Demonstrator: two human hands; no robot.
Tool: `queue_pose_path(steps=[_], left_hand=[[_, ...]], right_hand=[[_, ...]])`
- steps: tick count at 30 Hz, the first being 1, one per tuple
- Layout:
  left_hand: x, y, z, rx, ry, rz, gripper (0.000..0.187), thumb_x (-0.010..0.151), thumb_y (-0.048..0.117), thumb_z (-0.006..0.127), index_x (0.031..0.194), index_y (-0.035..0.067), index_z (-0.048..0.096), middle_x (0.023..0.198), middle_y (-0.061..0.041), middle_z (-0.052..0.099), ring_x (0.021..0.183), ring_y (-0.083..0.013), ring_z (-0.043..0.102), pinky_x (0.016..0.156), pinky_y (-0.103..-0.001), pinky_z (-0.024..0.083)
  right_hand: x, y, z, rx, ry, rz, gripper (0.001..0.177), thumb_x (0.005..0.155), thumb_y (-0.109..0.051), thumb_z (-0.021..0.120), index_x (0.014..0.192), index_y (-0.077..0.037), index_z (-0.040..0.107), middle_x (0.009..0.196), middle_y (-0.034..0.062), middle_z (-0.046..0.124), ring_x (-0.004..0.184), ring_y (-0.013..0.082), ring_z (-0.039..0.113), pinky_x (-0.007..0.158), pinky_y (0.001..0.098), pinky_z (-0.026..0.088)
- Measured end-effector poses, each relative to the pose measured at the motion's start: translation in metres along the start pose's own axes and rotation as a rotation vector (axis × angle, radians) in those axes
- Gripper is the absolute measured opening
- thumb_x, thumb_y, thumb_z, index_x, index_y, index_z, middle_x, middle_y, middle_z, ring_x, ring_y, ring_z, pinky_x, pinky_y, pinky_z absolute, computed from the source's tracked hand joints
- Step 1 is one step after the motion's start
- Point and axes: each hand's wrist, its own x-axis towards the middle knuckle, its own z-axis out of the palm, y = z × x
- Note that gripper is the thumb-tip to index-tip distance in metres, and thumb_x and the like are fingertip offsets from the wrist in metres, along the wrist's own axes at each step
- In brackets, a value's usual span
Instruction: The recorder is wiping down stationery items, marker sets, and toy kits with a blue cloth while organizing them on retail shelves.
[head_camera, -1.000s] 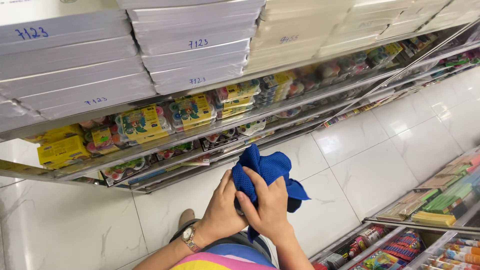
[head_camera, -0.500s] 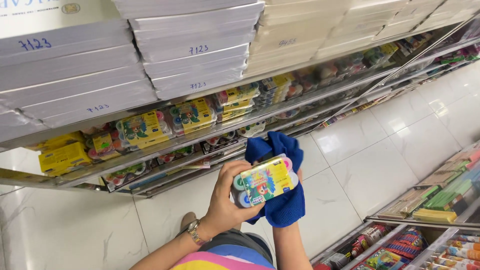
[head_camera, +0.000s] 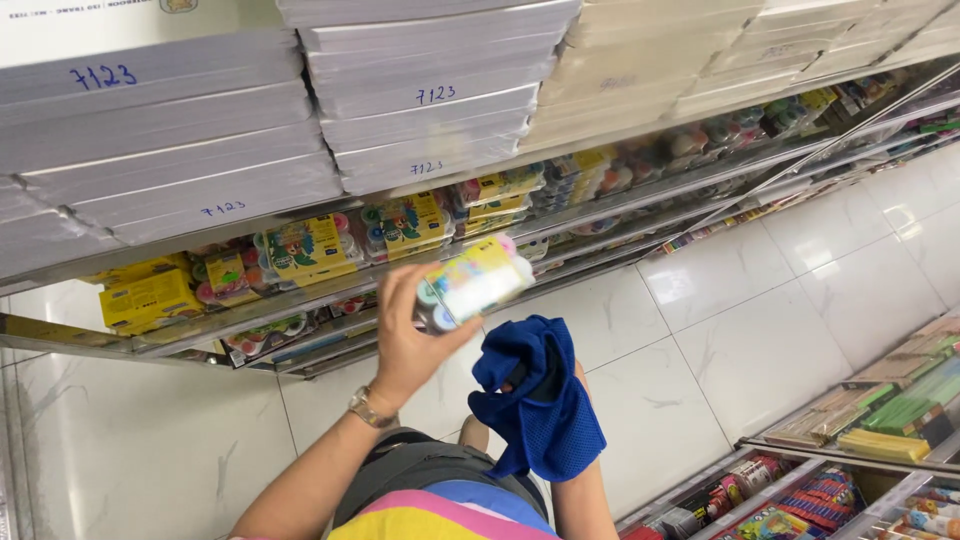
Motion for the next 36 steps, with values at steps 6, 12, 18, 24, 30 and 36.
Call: queue_pose_path(steps=[6, 12, 18, 24, 30, 36], left_hand=[[0.038, -0.071, -0.032, 0.209, 0.165, -0.077, 0.072, 0.072, 0.033, 0.094, 0.129, 0.002, 0.062, 0.127, -0.015, 0.057, 0.121, -0.0318, 0.057, 0.101, -0.045, 0.05], [0.061, -0.128, -0.032, 0.253, 0.167, -0.022, 0.067, 0.074, 0.038, 0.096, 0.123, 0.006, 0.064, 0.122, -0.015, 0.067, 0.117, -0.0307, 0.062, 0.102, -0.047, 0.049], [0.071, -0.167, -0.03, 0.246, 0.007, -0.092, 0.078, 0.072, 0.041, 0.095, 0.129, 0.0, 0.061, 0.129, -0.024, 0.062, 0.12, -0.0408, 0.058, 0.102, -0.049, 0.046], [0.064, -0.171, -0.032, 0.318, 0.035, -0.054, 0.076, 0.074, 0.039, 0.094, 0.13, -0.001, 0.061, 0.129, -0.024, 0.063, 0.119, -0.0424, 0.058, 0.102, -0.05, 0.046], [0.06, -0.173, -0.027, 0.313, -0.01, -0.215, 0.065, 0.078, 0.041, 0.091, 0.125, 0.004, 0.065, 0.123, -0.019, 0.068, 0.117, -0.0381, 0.061, 0.102, -0.048, 0.047], [0.073, -0.121, -0.009, 0.698, 0.149, 0.123, 0.071, 0.078, 0.029, 0.087, 0.133, -0.004, 0.058, 0.129, -0.028, 0.061, 0.121, -0.0443, 0.054, 0.103, -0.051, 0.042]], right_hand=[[-0.007, 0.06, -0.043, -0.014, 0.215, -0.011, 0.032, 0.083, 0.001, 0.072, 0.115, 0.003, 0.065, 0.089, 0.013, 0.071, 0.077, 0.018, 0.071, 0.063, 0.0294, 0.06], [-0.02, 0.106, -0.067, 0.073, 0.365, 0.034, 0.035, 0.083, 0.005, 0.073, 0.116, 0.007, 0.063, 0.092, 0.0167, 0.072, 0.079, 0.0217, 0.072, 0.068, 0.0309, 0.062], [-0.026, 0.124, -0.077, 0.273, 0.42, -0.016, 0.042, 0.082, 0.005, 0.072, 0.122, 0.005, 0.061, 0.096, 0.0165, 0.072, 0.081, 0.022, 0.073, 0.07, 0.0323, 0.062], [-0.034, 0.124, -0.077, 0.405, 0.443, -0.018, 0.038, 0.079, 0.001, 0.072, 0.116, -0.001, 0.062, 0.094, 0.0134, 0.074, 0.079, 0.0216, 0.075, 0.07, 0.033, 0.065], [-0.036, 0.128, -0.081, 0.169, 0.349, -0.023, 0.033, 0.081, 0.005, 0.076, 0.113, 0.003, 0.069, 0.092, 0.0124, 0.073, 0.079, 0.0183, 0.071, 0.07, 0.0289, 0.06], [-0.039, 0.132, -0.082, 0.153, 0.347, 0.025, 0.031, 0.081, 0.004, 0.076, 0.111, 0.004, 0.069, 0.091, 0.0136, 0.075, 0.079, 0.0189, 0.073, 0.069, 0.0294, 0.062]])
